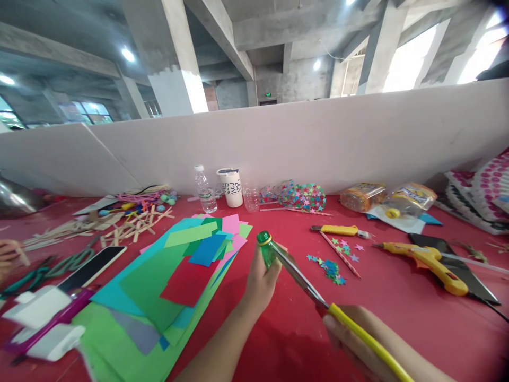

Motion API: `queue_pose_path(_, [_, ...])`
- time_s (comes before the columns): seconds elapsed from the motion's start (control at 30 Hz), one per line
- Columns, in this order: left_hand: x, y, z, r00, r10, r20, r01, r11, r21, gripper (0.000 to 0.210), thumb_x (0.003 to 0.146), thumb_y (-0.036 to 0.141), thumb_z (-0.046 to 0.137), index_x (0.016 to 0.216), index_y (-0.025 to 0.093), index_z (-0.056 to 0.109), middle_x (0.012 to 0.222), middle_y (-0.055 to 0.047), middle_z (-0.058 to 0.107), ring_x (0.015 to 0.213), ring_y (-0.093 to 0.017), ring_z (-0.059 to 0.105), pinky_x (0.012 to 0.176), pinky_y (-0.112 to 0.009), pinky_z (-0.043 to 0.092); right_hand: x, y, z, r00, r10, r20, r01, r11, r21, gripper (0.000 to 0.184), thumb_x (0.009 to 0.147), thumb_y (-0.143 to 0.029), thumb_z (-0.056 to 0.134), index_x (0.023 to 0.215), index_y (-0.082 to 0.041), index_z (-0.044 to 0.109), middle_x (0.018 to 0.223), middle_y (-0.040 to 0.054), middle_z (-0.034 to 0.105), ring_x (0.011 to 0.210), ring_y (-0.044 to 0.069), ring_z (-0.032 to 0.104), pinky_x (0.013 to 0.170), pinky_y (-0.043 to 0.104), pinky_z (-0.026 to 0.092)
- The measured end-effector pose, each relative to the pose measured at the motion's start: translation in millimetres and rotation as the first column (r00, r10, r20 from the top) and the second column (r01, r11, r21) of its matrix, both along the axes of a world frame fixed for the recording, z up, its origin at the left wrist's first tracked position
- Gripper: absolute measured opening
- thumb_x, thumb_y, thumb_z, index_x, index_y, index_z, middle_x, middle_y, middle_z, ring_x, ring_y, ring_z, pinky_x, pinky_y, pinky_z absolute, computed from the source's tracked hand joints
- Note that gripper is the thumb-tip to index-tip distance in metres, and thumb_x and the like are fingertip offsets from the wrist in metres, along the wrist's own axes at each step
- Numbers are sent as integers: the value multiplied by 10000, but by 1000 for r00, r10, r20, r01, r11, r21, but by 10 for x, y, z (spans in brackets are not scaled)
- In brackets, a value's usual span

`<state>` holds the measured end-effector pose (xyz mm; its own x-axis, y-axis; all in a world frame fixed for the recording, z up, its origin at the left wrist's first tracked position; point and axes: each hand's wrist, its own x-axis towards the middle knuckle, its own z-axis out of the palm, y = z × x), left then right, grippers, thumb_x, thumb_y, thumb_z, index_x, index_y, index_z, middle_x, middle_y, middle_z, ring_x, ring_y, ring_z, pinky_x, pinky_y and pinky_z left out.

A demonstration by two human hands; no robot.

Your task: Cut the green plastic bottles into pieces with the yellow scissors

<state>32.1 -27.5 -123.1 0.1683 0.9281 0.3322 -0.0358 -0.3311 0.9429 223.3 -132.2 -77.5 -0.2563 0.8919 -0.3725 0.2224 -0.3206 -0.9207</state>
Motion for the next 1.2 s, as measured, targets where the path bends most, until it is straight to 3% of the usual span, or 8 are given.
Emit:
queue_pose_path(0.17, [-28, 16, 6, 1000, 0, 26, 0, 1000, -22, 246, 830, 312, 643, 1037, 198, 577, 1060, -87, 676, 985, -225, 631, 930, -361, 448, -14, -8, -67, 1000, 6, 2, -6, 1000, -19, 646, 649, -886, 481, 641, -242, 535, 515, -62, 367, 445, 116, 344, 451, 250, 326])
queue_pose_path(0.4, [-55, 101, -7, 972, 88, 218, -34, 970, -240, 330, 848, 296, 585, 1167, 245, 517, 1049, -43, 692, 916, -194, 661, 784, -322, 511, 3, 11, -181, 997, -15, 75, 17, 1000, -19, 703, 655, -918, 409, 739, -230, 528, 485, -101, 355, 396, 75, 317, 388, 194, 265])
queue_pose_path(0.57, [-43, 72, 68, 927, 28, 375, 104, 939, -328, 419, 750, 257, 609, 1163, 216, 549, 1051, -75, 699, 999, -254, 668, 802, -385, 532, 62, 109, -231, 986, 27, 166, -27, 1000, 2, 597, 776, -814, 448, 701, -222, 470, 436, -111, 367, 362, 58, 356, 348, 161, 269])
queue_pose_path(0.73, [-65, 34, 68, 819, -1, 573, 291, 862, -415, 415, 676, 264, 652, 1082, 193, 606, 1048, -86, 703, 1045, -290, 654, 813, -406, 535, 56, 145, -251, 981, 24, 191, -27, 1000, 15, 493, 903, -661, 424, 707, -214, 490, 453, -92, 401, 352, 67, 379, 328, 163, 308])
queue_pose_path(0.93, [-4, -34, 138, 879, -30, 475, 256, 871, -419, 461, 686, 312, 752, 1107, 224, 586, 997, -65, 696, 966, -264, 666, 683, -312, 534, 51, 194, -349, 974, -45, 223, 22, 994, 105, 448, 854, -616, 529, 629, -240, 436, 426, -103, 370, 322, 69, 345, 308, 180, 265])
queue_pose_path(1.1, [147, -159, 102, 892, -134, 431, 348, 814, -466, 385, 728, 314, 762, 1053, 220, 578, 958, -56, 678, 846, -228, 672, 702, -349, 542, 72, 274, -450, 954, -157, 257, 89, 962, 257, 352, 798, -516, 593, 630, -246, 441, 494, -88, 396, 437, 105, 406, 400, 219, 303])
queue_pose_path(1.2, [199, -214, 74, 869, -230, 439, 442, 761, -475, 317, 777, 294, 721, 1053, 202, 593, 1011, -84, 688, 876, -233, 671, 762, -391, 538, 85, 298, -493, 941, -214, 264, 122, 937, 326, 254, 785, -457, 563, 700, -227, 496, 584, -71, 433, 510, 120, 422, 466, 242, 329])
